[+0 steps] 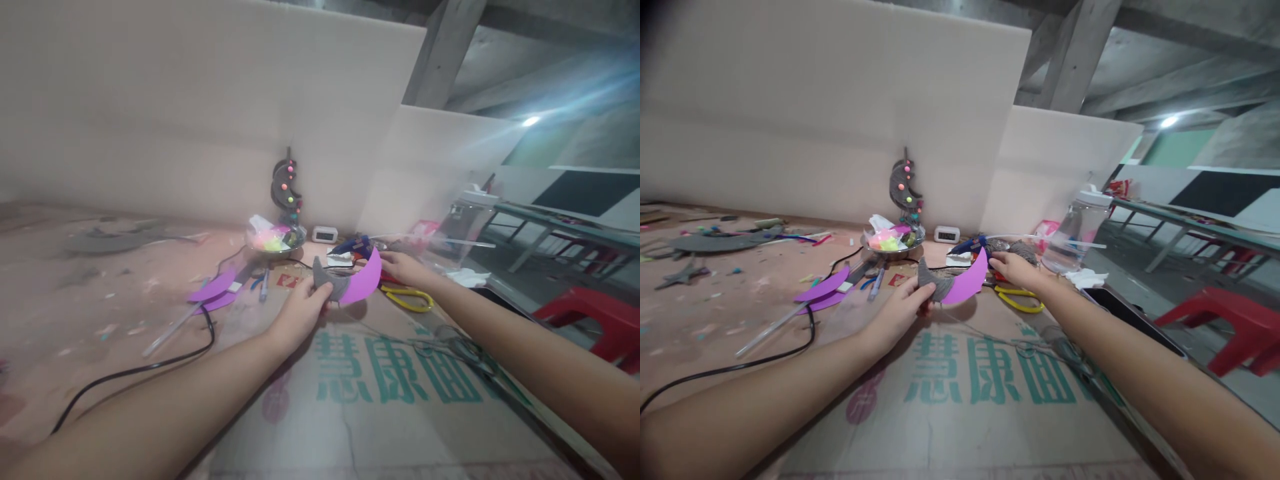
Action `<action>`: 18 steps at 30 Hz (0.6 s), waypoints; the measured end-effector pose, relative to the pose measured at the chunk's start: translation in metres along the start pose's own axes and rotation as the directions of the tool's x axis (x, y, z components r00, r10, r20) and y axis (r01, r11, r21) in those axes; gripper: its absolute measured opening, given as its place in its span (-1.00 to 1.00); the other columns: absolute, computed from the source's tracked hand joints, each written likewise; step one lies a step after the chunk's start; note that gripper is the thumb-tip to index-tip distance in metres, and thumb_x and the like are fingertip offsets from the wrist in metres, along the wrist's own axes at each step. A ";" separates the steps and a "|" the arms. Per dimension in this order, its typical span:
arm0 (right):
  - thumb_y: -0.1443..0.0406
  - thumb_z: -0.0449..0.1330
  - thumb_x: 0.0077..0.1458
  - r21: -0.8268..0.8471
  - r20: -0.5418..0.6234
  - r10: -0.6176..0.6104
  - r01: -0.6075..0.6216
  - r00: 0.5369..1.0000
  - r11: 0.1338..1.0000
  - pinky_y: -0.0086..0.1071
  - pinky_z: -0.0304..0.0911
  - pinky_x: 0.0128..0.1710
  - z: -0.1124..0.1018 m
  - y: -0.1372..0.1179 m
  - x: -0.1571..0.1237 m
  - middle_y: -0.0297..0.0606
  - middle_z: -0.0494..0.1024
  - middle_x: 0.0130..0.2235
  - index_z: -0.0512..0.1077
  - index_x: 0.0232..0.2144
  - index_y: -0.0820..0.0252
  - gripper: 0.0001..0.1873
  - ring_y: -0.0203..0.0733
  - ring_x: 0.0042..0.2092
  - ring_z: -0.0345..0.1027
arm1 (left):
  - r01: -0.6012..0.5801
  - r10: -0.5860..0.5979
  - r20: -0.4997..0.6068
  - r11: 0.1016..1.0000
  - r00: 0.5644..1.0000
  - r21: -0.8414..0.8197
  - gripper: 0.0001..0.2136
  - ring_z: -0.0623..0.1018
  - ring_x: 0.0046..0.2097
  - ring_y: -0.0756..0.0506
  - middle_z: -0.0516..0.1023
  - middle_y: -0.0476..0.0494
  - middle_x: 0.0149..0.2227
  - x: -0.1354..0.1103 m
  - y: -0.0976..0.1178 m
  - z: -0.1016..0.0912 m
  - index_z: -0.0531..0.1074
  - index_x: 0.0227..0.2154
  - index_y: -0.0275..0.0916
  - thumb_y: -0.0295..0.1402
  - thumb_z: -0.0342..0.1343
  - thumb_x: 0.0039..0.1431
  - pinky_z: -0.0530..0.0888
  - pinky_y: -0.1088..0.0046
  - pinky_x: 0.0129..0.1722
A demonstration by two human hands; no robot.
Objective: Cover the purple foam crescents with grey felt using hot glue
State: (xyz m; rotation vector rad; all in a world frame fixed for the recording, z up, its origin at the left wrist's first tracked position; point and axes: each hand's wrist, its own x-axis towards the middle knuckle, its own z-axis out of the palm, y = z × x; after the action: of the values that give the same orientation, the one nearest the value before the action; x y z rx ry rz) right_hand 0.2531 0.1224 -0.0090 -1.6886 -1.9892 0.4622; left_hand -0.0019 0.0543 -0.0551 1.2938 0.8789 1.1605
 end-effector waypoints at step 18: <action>0.20 0.19 0.10 0.076 -0.067 0.051 -0.046 0.996 0.996 -0.37 0.34 -0.38 0.055 -0.006 0.065 -0.21 0.56 -0.39 0.44 -0.28 0.33 -0.74 -0.28 -0.43 0.41 | -0.024 0.023 0.044 0.999 0.999 0.022 -0.78 0.30 -0.57 0.05 0.32 0.09 -0.62 -0.005 0.003 0.002 0.31 -0.44 -0.26 -0.19 0.10 0.03 0.22 0.56 -0.56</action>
State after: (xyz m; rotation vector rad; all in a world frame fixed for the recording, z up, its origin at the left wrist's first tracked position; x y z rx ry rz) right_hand 0.2097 0.1879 -0.0419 -1.6869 -1.8628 0.4824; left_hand -0.0012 0.0486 -0.0527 1.3460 0.8495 1.1393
